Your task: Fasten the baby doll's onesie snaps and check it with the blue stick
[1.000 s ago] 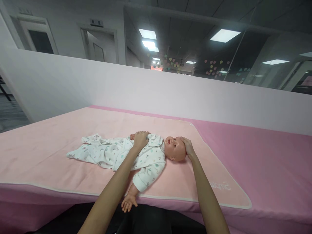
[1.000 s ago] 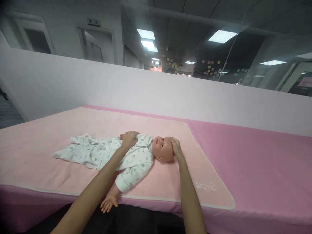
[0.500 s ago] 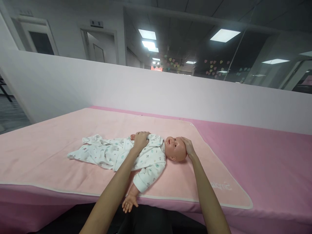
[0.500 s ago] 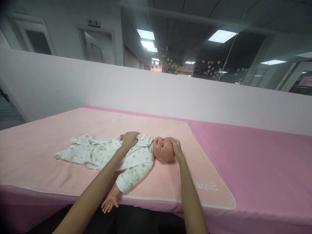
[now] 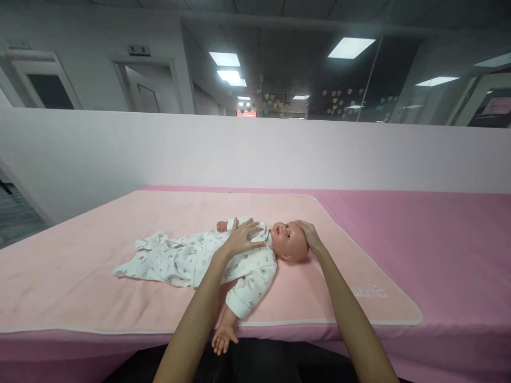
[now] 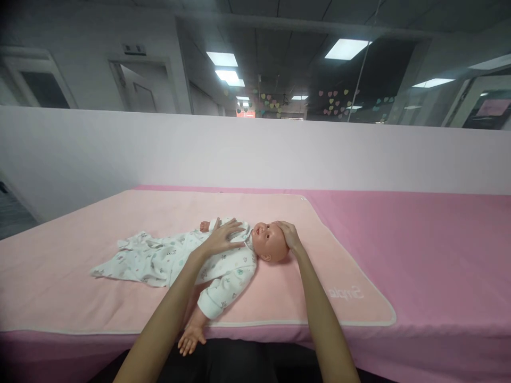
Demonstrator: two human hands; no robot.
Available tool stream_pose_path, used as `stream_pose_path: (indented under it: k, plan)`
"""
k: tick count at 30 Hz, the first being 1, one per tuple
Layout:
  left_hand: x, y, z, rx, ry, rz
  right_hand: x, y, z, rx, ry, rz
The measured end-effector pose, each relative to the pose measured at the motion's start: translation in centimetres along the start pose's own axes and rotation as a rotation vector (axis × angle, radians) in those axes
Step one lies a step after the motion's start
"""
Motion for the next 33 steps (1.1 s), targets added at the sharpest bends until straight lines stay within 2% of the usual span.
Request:
stream_pose_path:
  k: [4, 7, 11, 14, 16, 18, 20, 23, 25, 28, 33]
  plan:
    - [0.5, 0.4, -0.5, 0.041, -0.030, -0.057, 0.2, -0.2, -0.7, -0.040, 0.006, -0.001]
    - [1.3, 0.6, 0.6, 0.061, -0.165, -0.093, 0.4, -0.3, -1.1, -0.060, -0.009, 0.001]
    - [2.2, 1.0, 2.6, -0.057, -0.330, -0.131, 0.8, -0.7, -1.0, -0.112, -0.051, 0.001]
    - [2.3, 1.0, 3.4, -0.177, -0.343, -0.176, 1.4, -0.9, 0.7, -0.366, -0.166, -0.089]
    - [2.3, 1.0, 3.5, -0.229, -0.321, -0.192, 1.7, 0.4, 2.7, -0.646, -0.294, -0.086]
    - [2.2, 1.0, 3.4, -0.252, -0.293, -0.192, 1.8, 3.7, 4.4, -0.935, -0.407, 0.060]
    - [2.1, 1.0, 3.2, -0.253, -0.275, -0.191, 1.5, 7.9, 4.8, -1.165, -0.452, 0.316]
    - [1.9, 0.8, 2.9, -0.251, -0.257, -0.204, 1.0, 12.6, 3.9, -1.401, -0.394, 0.582]
    - [1.8, 0.6, 2.8, -0.270, -0.246, -0.210, 0.7, 14.1, 3.5, -1.461, -0.363, 0.657]
    - [1.7, 0.2, 2.7, -0.331, -0.244, -0.223, 0.5, 13.3, 4.6, -1.388, -0.354, 0.593]
    - [1.1, -0.6, 1.9, -0.446, -0.236, -0.228, -0.4, 7.8, 10.7, -1.073, -0.398, 0.300]
Point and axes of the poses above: each hand's wrist, its own x-axis towards the middle knuckle, its own y-axis out of the palm, z = x × y, the point moved 5 cm from there along x, towards the middle knuckle, and after that the axes turned 14 degrees about -y, right-handed, at the moved point
